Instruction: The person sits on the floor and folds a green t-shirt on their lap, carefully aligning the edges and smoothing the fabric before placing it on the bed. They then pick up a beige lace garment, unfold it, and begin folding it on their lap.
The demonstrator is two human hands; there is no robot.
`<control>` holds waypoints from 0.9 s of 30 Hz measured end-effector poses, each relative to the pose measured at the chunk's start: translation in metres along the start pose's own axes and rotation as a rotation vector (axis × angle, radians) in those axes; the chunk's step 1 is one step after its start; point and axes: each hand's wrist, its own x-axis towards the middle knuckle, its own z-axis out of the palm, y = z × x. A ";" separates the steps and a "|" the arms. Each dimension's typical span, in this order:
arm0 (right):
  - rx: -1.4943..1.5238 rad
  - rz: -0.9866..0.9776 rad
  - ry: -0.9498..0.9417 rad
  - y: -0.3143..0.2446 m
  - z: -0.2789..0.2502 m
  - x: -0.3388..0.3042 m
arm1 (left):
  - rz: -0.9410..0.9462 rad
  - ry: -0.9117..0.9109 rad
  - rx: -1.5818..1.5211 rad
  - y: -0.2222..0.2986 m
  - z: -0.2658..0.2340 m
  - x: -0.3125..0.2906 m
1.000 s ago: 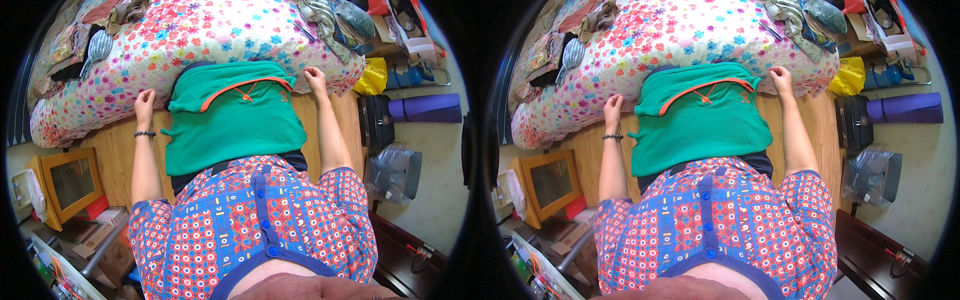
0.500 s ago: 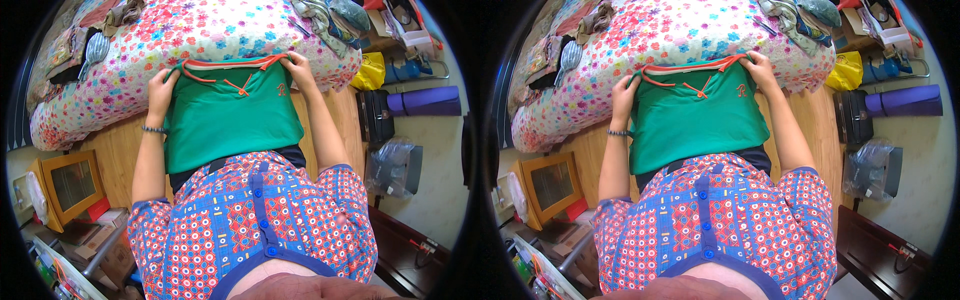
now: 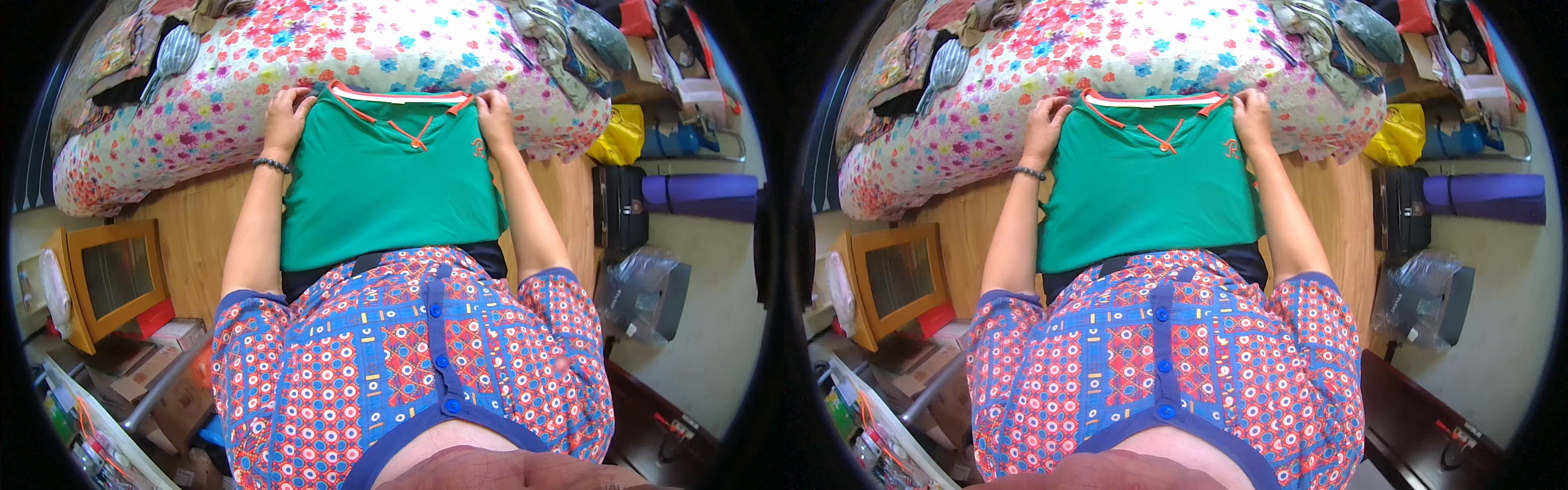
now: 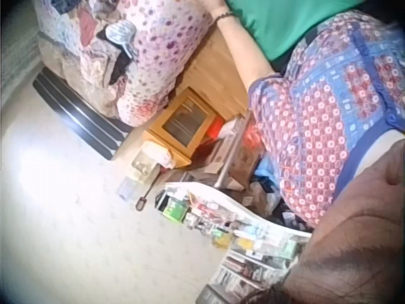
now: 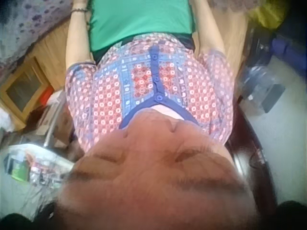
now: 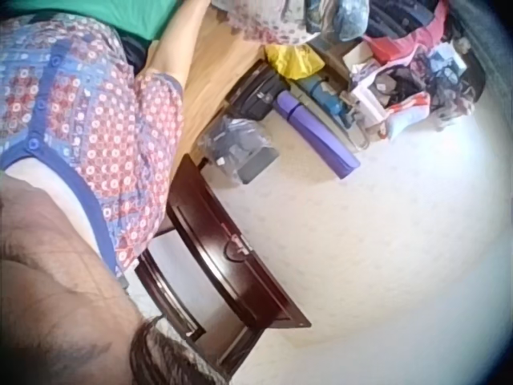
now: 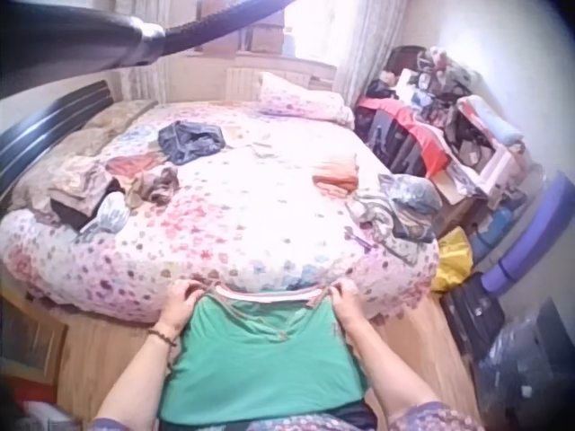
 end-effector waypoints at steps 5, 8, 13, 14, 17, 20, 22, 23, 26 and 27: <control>0.014 -0.142 0.104 -0.057 -0.060 -0.026 | -0.148 0.067 -0.257 0.010 -0.038 -0.067; 0.054 -0.200 -0.054 -0.051 -0.054 -0.064 | -0.095 -0.119 -0.269 0.016 -0.038 -0.124; 0.027 -0.046 -0.071 -0.045 -0.056 -0.073 | -0.926 -0.596 -0.067 -0.058 -0.062 -0.188; 0.085 -0.081 -0.047 -0.068 -0.064 -0.069 | -1.203 -0.578 -0.454 -0.076 -0.062 -0.209; 0.081 -0.258 -0.105 -0.090 -0.071 -0.074 | -1.274 -0.317 -1.086 -0.021 -0.058 -0.208; 0.113 -0.228 -0.144 -0.092 -0.063 -0.085 | -1.074 -0.380 -1.599 -0.013 -0.060 -0.180; 0.168 -0.184 -0.159 -0.095 -0.061 -0.089 | -0.992 -0.275 -1.659 0.022 -0.065 -0.162; 0.188 -0.176 -0.150 -0.098 -0.063 -0.089 | -0.978 -0.209 -1.637 0.032 -0.068 -0.155; 0.223 -0.164 -0.131 -0.104 -0.069 -0.092 | -0.954 -0.135 -1.708 0.031 -0.076 -0.152; 0.219 -0.168 -0.129 -0.103 -0.071 -0.094 | -0.951 -0.130 -1.752 0.027 -0.079 -0.154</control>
